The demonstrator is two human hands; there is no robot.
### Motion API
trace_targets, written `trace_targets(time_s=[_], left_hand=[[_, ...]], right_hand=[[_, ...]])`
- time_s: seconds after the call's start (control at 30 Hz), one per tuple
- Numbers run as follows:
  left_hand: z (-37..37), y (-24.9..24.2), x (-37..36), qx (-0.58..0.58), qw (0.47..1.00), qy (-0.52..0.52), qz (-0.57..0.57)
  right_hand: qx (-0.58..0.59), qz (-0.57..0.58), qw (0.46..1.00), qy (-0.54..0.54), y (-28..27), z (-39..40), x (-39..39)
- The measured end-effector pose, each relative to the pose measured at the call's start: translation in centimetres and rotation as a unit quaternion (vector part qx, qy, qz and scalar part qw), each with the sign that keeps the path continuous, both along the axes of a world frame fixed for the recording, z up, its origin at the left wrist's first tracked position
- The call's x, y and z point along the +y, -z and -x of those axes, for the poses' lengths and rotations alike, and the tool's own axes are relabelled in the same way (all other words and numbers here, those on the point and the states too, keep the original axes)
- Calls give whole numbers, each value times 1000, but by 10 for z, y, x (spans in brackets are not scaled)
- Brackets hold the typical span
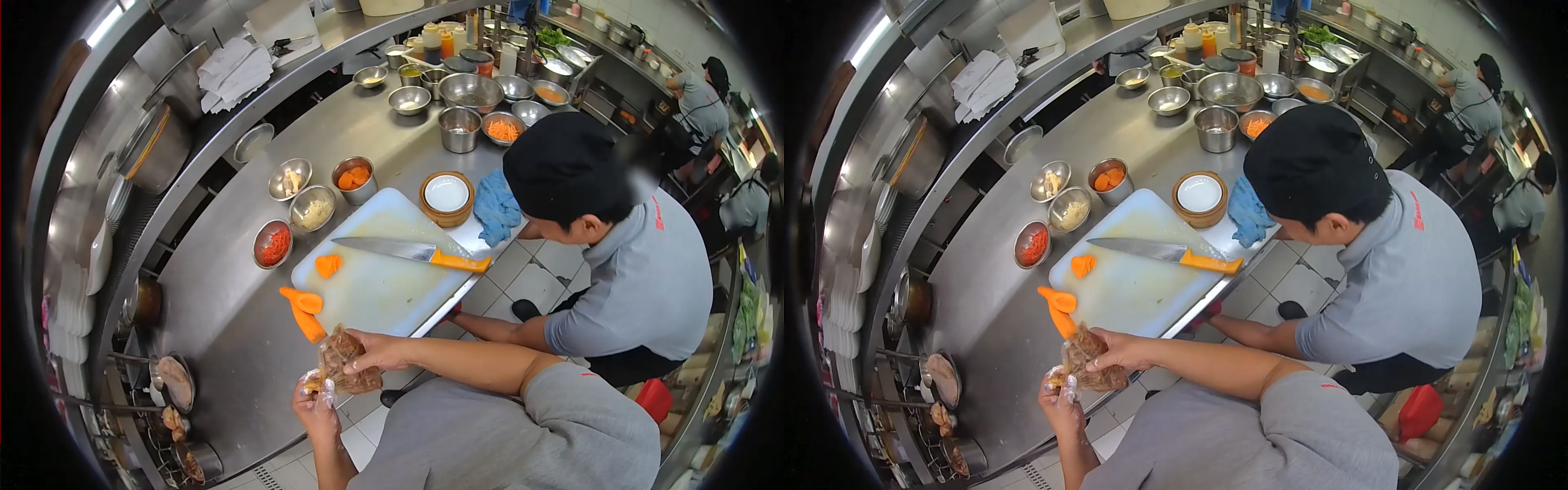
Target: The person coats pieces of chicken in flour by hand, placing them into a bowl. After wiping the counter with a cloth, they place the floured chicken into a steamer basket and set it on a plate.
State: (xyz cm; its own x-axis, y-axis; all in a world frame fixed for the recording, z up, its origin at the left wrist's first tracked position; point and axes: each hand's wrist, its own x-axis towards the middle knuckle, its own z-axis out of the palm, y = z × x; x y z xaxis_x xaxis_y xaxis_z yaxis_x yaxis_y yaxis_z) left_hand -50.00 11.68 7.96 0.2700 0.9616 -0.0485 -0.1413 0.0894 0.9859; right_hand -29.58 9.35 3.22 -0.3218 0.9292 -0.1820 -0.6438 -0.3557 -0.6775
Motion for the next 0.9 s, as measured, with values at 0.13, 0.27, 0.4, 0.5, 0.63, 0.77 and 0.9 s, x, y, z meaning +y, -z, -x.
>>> trace_targets(time_s=[0.13, 0.27, 0.4, 0.5, 0.63, 0.77, 0.9], left_hand=[[-17, -5, -10, 74, 997, -18, -25], [-1, 1, -7, 182, 982, 7, -43], [14, 1, 15, 195, 980, -2, -30], [13, -5, 38, 191, 981, -5, -15], [24, 5, 75, 224, 971, 37, -79], [24, 3, 113, 259, 962, 73, -41], [0, -16, 125, 220, 972, 71, -36]], right_hand=[[-78, -78, 994, 26, 19, 5, 1], [-137, -122, 981, 58, 42, 18, 12], [-420, -113, 898, 69, 13, -23, 17], [-641, -150, 693, 294, 57, -90, 25], [-724, 27, 613, 314, 47, -225, 21], [-730, 118, 636, 222, 51, -290, 32], [-787, 77, 554, 260, 66, -262, 27]])
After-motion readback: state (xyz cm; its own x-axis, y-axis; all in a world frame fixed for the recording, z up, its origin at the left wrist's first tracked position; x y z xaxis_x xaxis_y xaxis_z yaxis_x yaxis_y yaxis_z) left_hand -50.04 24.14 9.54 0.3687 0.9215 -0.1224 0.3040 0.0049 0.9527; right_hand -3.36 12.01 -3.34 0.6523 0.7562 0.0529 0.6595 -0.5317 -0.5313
